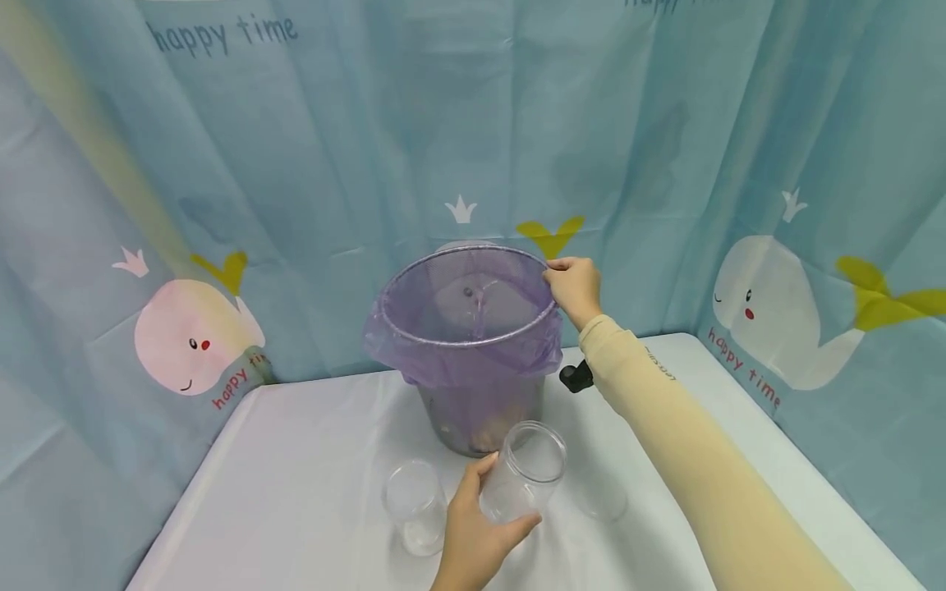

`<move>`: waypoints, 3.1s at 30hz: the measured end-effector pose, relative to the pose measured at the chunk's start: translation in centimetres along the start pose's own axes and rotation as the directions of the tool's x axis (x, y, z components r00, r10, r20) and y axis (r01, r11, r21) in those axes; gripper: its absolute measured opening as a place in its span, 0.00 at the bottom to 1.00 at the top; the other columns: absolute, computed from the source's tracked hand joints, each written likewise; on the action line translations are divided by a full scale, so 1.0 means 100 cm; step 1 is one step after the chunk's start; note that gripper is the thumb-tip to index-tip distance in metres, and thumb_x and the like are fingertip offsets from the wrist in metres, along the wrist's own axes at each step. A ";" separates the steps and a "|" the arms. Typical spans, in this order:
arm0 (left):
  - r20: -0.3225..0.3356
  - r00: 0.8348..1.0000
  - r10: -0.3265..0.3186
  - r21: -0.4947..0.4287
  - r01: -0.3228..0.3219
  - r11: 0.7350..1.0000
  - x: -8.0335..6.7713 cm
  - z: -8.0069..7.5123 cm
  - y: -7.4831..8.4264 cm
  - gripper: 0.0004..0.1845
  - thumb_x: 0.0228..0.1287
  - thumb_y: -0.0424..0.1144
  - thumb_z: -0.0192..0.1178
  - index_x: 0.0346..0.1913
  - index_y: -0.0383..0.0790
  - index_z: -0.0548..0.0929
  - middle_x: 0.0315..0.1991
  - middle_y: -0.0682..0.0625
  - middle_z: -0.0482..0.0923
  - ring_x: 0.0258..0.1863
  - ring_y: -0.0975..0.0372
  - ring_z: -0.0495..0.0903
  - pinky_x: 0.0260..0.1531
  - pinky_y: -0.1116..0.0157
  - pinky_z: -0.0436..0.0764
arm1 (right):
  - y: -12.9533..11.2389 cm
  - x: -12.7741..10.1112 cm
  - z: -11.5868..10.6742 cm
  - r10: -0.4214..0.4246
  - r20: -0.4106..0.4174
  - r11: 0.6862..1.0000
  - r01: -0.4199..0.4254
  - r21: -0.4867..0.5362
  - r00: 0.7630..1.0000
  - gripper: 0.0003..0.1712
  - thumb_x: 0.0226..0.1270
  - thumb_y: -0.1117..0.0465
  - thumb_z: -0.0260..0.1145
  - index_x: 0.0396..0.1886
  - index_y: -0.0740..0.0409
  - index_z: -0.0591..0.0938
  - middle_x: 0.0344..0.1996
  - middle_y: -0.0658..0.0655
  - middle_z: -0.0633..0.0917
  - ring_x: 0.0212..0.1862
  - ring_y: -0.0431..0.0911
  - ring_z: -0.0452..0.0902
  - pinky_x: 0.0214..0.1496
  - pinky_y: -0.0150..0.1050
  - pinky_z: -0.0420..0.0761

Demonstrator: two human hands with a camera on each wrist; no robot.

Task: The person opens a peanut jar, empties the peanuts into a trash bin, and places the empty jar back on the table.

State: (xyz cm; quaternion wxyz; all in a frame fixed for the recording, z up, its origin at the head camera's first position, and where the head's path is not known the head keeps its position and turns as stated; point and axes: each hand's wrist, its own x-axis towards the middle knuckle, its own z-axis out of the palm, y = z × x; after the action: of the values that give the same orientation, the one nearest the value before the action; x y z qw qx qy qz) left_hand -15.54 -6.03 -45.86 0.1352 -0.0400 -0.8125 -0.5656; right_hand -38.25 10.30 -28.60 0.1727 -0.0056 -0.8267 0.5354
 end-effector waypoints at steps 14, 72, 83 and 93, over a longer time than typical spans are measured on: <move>0.009 0.994 -0.106 -0.114 0.106 0.988 0.001 0.008 -0.014 0.41 0.37 0.36 0.82 0.59 0.45 0.73 0.61 0.49 0.76 0.61 0.55 0.76 0.62 0.65 0.77 | 0.000 -0.002 0.000 -0.022 0.006 1.000 0.022 -0.016 1.000 0.16 0.69 0.63 0.63 0.54 0.63 0.85 0.53 0.63 0.86 0.39 0.49 0.82 0.34 0.31 0.78; 0.099 0.980 -0.175 -0.219 0.193 0.956 0.013 0.035 -0.045 0.43 0.38 0.30 0.80 0.58 0.37 0.65 0.63 0.41 0.71 0.65 0.48 0.71 0.68 0.48 0.71 | -0.001 0.002 -0.006 -0.019 0.024 0.999 0.020 -0.033 1.000 0.17 0.71 0.61 0.64 0.55 0.62 0.84 0.54 0.63 0.86 0.48 0.55 0.85 0.41 0.36 0.82; 0.128 0.976 -0.175 -0.238 0.202 0.950 0.013 0.039 -0.050 0.43 0.39 0.30 0.79 0.60 0.36 0.65 0.66 0.40 0.69 0.69 0.45 0.68 0.71 0.42 0.64 | -0.002 0.001 -0.008 -0.023 0.032 0.999 0.024 -0.032 0.999 0.17 0.71 0.62 0.63 0.56 0.63 0.84 0.54 0.64 0.86 0.49 0.56 0.85 0.39 0.35 0.80; 0.133 0.973 -0.186 -0.257 0.215 0.942 0.015 0.039 -0.053 0.44 0.41 0.30 0.79 0.62 0.36 0.64 0.66 0.39 0.69 0.71 0.43 0.65 0.73 0.41 0.60 | -0.005 0.003 -0.007 -0.024 0.043 0.999 0.025 -0.030 0.999 0.17 0.71 0.62 0.63 0.56 0.62 0.84 0.55 0.63 0.85 0.49 0.55 0.85 0.40 0.34 0.81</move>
State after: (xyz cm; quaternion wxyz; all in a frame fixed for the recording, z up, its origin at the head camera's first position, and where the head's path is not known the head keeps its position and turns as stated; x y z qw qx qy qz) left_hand -18.83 -4.45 -51.57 0.0266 -0.0049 -0.7339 -0.6787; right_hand -38.25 10.78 -27.75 0.1617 0.0133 -0.8383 0.5205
